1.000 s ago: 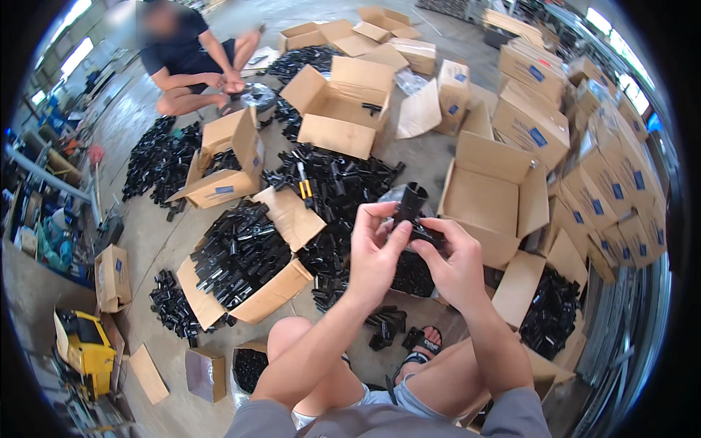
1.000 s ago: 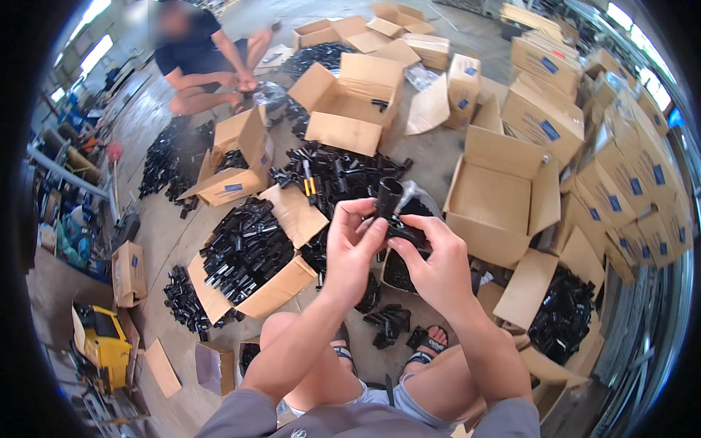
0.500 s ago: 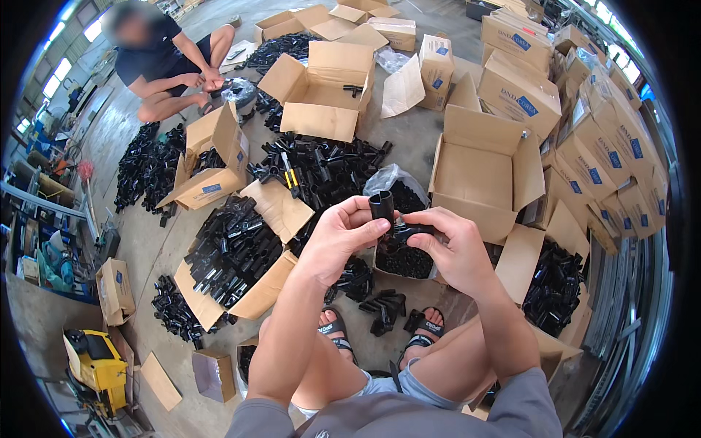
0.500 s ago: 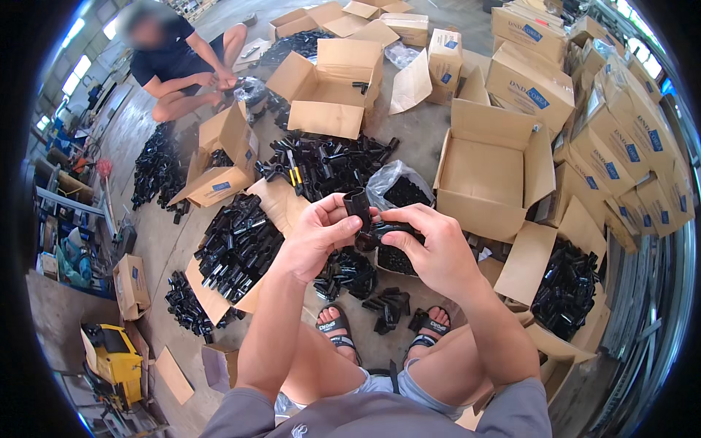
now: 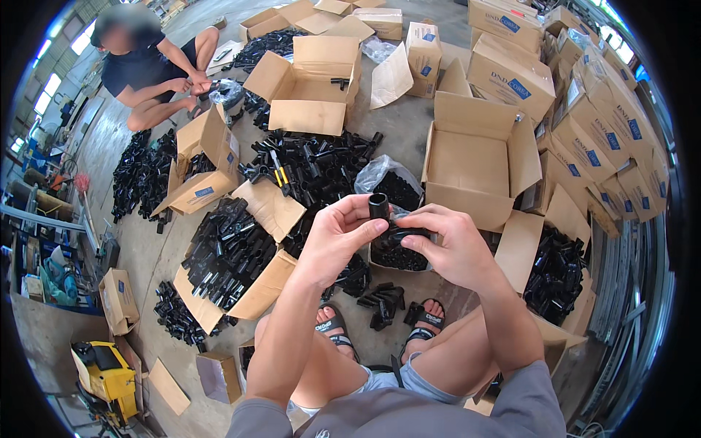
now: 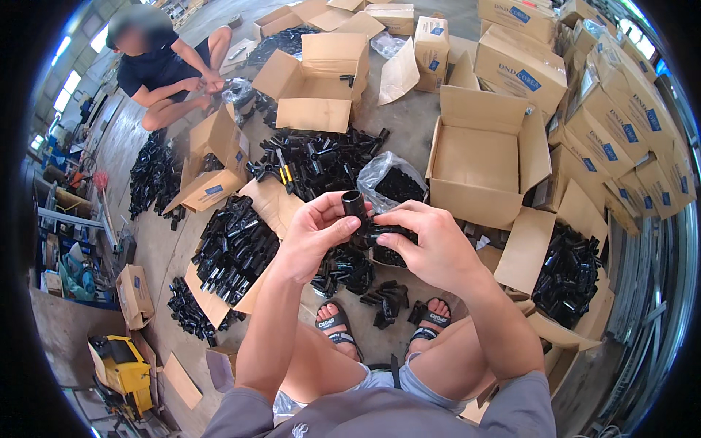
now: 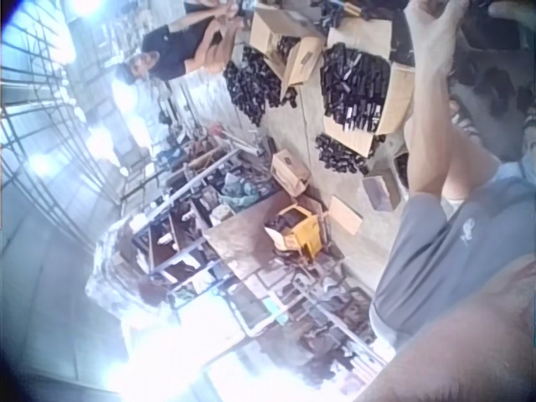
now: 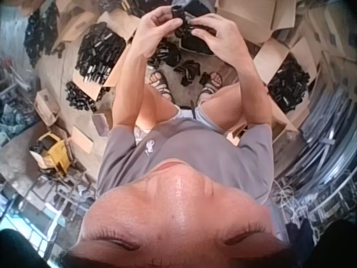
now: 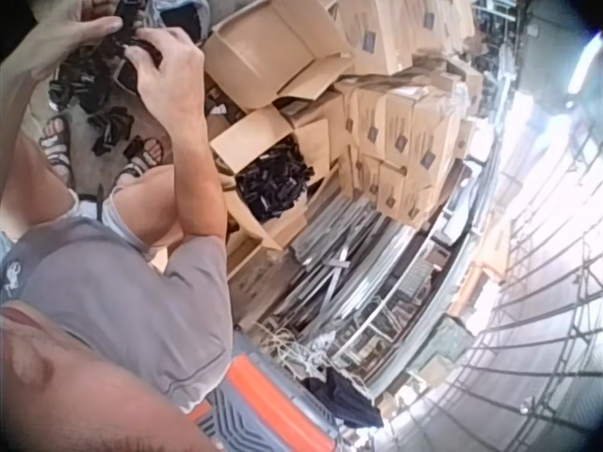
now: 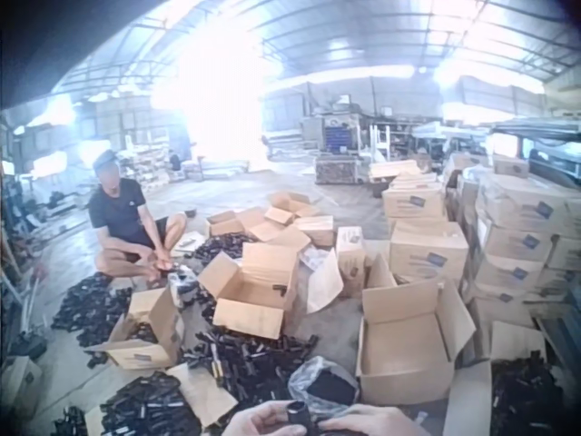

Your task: The person sorts black plastic parts by taking them from a central pile on the floor and placing them into cardboard boxes.

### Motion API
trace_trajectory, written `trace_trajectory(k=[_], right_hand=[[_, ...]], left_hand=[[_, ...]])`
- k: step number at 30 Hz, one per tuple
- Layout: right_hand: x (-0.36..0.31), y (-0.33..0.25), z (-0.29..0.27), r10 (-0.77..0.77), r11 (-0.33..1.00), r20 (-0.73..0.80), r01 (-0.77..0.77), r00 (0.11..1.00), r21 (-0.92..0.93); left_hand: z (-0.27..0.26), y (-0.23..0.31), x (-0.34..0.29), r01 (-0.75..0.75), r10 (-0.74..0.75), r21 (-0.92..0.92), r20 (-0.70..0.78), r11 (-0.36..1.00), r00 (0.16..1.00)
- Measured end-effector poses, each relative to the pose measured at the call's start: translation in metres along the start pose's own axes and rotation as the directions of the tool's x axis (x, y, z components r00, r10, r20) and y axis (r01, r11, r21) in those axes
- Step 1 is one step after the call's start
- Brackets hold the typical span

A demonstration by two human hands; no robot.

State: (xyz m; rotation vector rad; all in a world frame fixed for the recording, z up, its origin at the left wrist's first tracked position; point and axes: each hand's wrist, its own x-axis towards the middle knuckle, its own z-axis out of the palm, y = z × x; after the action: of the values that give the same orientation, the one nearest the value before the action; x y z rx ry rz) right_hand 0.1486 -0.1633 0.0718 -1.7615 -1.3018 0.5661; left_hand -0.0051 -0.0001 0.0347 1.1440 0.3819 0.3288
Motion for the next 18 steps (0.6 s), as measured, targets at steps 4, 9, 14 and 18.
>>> trace_trajectory(k=[4,9,14,18], right_hand=[[0.000,0.005,0.002,0.022,0.982,-0.015,-0.019,1.000,0.187],[0.001,0.015,0.003,0.117,0.943,-0.051,-0.095,0.992,0.320],[0.004,0.007,0.002,0.004,0.994,-0.136,0.011,0.991,0.107],[0.005,0.012,0.010,-0.031,0.987,-0.176,0.058,0.984,0.153]], left_hand=[[0.002,0.000,0.002,-0.011,0.009,-0.035,-0.047,0.999,0.999],[0.003,-0.006,0.004,-0.117,0.128,0.097,-0.111,0.988,0.986],[0.000,-0.006,0.005,-0.131,0.143,0.106,-0.115,0.986,0.983],[-0.008,-0.003,0.003,0.017,-0.016,0.005,-0.111,1.000,0.994]])
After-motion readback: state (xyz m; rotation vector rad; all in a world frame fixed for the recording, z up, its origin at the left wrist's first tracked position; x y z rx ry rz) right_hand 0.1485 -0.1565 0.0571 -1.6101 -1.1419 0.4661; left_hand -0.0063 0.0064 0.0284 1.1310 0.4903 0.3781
